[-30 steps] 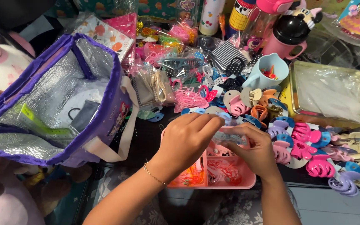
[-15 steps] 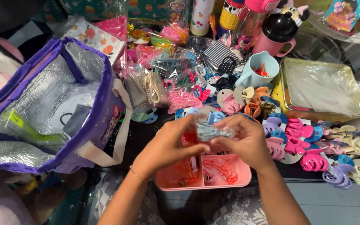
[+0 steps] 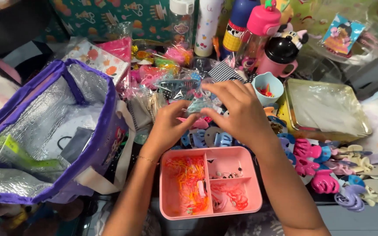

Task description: The person sorts colorful hair ties from a pink compartmentalized container into small clear plastic bags. They handle the ties by hand, placing them into the bags and arranging them on a cluttered table filled with various hair accessories and other items.

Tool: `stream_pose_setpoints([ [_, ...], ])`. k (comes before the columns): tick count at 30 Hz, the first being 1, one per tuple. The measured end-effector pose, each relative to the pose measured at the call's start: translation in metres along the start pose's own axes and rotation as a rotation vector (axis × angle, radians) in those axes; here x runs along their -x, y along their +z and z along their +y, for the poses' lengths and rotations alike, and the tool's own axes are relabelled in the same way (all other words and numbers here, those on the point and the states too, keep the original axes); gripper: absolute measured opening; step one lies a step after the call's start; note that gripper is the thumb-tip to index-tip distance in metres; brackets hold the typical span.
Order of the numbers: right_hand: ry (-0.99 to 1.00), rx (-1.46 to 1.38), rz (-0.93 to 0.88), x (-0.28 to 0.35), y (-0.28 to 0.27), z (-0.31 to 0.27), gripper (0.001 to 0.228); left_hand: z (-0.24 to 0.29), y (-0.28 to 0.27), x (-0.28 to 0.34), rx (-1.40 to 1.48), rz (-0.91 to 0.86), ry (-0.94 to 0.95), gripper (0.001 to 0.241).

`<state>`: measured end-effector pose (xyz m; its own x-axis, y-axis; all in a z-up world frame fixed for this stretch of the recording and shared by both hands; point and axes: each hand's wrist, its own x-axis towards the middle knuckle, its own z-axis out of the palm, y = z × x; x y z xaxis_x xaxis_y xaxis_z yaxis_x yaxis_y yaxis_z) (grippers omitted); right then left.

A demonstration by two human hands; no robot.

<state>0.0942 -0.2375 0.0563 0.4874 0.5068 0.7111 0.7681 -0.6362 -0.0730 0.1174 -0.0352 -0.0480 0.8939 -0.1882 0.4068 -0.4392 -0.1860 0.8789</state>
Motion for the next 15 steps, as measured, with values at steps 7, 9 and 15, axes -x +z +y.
stream_pose_setpoints([
  [7, 0.15, -0.114, -0.046, 0.028, 0.026, 0.017, 0.018, 0.015, 0.006, 0.009, -0.147, 0.083, 0.16, 0.026],
  [9, 0.19, -0.202, -0.034, 0.026, 0.029, 0.013, 0.011, 0.022, 0.001, 0.009, 0.047, 0.086, 0.144, 0.043],
  [15, 0.153, -0.195, -0.049, 0.045, 0.052, 0.029, 0.023, 0.015, 0.005, 0.013, 0.049, 0.159, 0.131, 0.043],
])
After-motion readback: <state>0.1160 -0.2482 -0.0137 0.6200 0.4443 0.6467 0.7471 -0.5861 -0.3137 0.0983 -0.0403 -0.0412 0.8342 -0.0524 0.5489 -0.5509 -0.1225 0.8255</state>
